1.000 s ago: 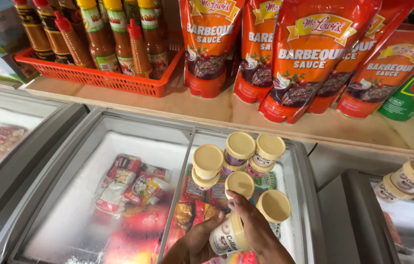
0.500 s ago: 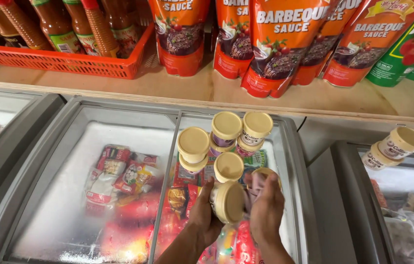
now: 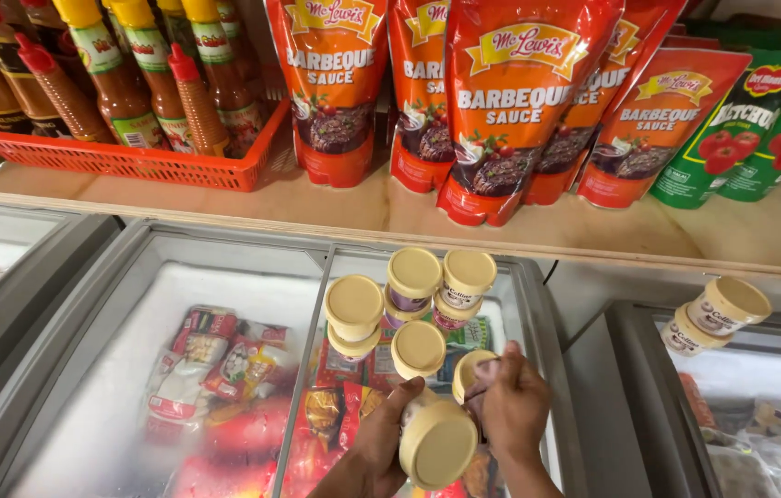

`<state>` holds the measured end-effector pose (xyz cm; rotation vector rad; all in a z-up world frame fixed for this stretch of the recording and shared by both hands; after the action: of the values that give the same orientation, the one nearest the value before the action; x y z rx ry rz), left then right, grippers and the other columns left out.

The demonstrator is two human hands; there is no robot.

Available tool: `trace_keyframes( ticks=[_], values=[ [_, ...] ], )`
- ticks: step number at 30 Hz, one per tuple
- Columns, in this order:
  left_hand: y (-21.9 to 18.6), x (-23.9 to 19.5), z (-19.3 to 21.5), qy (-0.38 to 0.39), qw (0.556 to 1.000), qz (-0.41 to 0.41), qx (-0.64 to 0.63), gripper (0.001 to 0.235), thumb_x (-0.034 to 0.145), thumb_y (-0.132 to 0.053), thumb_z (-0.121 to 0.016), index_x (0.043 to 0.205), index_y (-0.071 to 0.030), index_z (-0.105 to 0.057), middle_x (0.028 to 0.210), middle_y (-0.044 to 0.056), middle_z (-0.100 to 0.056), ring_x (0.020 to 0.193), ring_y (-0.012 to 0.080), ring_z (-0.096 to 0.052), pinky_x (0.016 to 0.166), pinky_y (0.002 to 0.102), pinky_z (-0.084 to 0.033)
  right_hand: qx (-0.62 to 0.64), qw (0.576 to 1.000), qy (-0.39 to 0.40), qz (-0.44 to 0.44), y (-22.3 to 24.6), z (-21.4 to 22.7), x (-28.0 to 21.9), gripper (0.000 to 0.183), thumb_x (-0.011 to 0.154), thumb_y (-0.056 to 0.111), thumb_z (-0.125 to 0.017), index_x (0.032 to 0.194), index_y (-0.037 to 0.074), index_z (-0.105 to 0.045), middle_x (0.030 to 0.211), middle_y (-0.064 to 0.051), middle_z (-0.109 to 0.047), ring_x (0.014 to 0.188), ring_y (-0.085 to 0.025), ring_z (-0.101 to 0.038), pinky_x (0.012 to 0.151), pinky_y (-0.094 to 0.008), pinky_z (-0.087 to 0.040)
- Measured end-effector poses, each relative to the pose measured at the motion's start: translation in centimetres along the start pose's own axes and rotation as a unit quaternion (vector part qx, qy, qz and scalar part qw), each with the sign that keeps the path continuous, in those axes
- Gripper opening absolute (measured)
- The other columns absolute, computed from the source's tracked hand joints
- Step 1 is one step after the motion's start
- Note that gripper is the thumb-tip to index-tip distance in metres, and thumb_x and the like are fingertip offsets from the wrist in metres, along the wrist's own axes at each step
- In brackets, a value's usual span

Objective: Wiping condensation off of dip glaze tubs and organizing them onto a retail shelf.

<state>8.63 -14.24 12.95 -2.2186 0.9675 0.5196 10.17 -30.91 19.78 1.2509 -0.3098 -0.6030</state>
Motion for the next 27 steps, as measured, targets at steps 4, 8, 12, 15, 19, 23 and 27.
trace_keyframes(
  ticks=[4,8,12,15,19,23,27],
  values=[
    [-2.0,-1.9,-1.8,-0.075,0.995,-0.064,-0.002,0.055,0.091,-0.04,-0.067,0.132,-0.006,-0.059,0.115,0.018,-0.075,0.094,0.0314,-0.075,0.084,0.049,-0.062,0.157,0.984,0.086,0.008,-0.2,-2.3,-2.0,0.044,0.105,0.038,-0.053,0.116,-0.003,-0.065,0.099,-0.017,-0.073,0.089,-0.025,-0.064,0.076,-0.04,-0.047],
    [-3.3,-1.0,0.2,-0.192,0.966,-0.16,-0.069,0.065,0.089,-0.044,-0.071,0.137,-0.001,-0.06,0.115,0.02,-0.077,0.097,0.0316,-0.079,0.081,0.045,-0.066,-0.123,0.956,0.129,0.232,1.6,-5.5,-5.6,0.044,0.103,0.029,-0.057,0.141,0.011,-0.067,0.162,-0.017,-0.038,0.128,-0.024,-0.064,0.102,-0.034,-0.053],
    [-3.9,0.8,2.7,-0.287,0.932,-0.207,0.077,0.073,0.092,-0.059,-0.064,0.132,0.0,-0.074,0.114,0.018,-0.082,0.096,0.0257,-0.078,0.079,0.035,-0.061,-0.1,0.904,0.067,0.409,5.8,-4.4,-8.2,0.033,0.101,0.021,-0.054,0.119,0.001,-0.072,0.15,-0.021,-0.055,0.134,-0.033,-0.056,0.101,-0.038,-0.05],
    [-3.0,0.2,2.5,-0.271,0.949,-0.135,-0.083,0.084,0.098,-0.064,-0.058,0.135,0.011,-0.062,0.119,0.021,-0.075,0.096,0.0308,-0.076,0.079,0.042,-0.062,-0.102,0.853,0.157,0.486,3.8,-5.3,-9.0,0.032,0.107,0.023,-0.055,0.117,0.003,-0.078,0.154,-0.011,-0.061,0.15,-0.038,-0.049,0.118,-0.044,-0.041],
    [-4.0,-0.3,-1.1,-0.124,0.967,-0.156,-0.16,0.07,0.093,-0.061,-0.05,0.136,-0.007,-0.059,0.114,0.014,-0.073,0.093,0.0282,-0.074,0.085,0.045,-0.06,0.159,0.95,0.132,0.236,1.3,-3.5,-3.7,0.045,0.107,0.03,-0.044,0.136,0.0,-0.061,0.155,-0.022,-0.047,0.14,-0.038,-0.046,0.109,-0.044,-0.037],
    [-3.9,-0.1,-2.2,-0.058,0.982,-0.177,-0.032,0.055,0.093,-0.047,-0.066,0.131,-0.007,-0.062,0.113,0.011,-0.072,0.094,0.0237,-0.073,0.088,0.044,-0.061,0.016,0.966,0.134,0.218,2.8,-3.7,-1.1,0.066,0.102,0.038,-0.061,0.152,0.001,-0.039,0.147,-0.019,-0.051,0.135,-0.027,-0.052,0.102,-0.037,-0.039],
    [-3.5,0.4,-0.9,0.011,0.986,-0.081,0.148,0.06,0.093,-0.053,-0.069,0.127,-0.003,-0.07,0.112,0.011,-0.078,0.095,0.0207,-0.075,0.086,0.04,-0.061,-0.07,0.981,0.169,0.067,3.7,-1.9,-0.6,0.059,0.094,0.042,-0.062,0.146,0.014,-0.06,0.107,-0.01,-0.084,0.086,-0.018,-0.073,0.077,-0.032,-0.058]
  ],
)
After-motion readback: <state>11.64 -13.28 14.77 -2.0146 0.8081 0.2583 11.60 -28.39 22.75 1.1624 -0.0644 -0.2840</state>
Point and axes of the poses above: each hand's wrist, its own x-axis towards the middle knuckle, its own z-axis out of the back of the hand, y = z × x, the point moved 9 cm from there along x, towards the middle knuckle
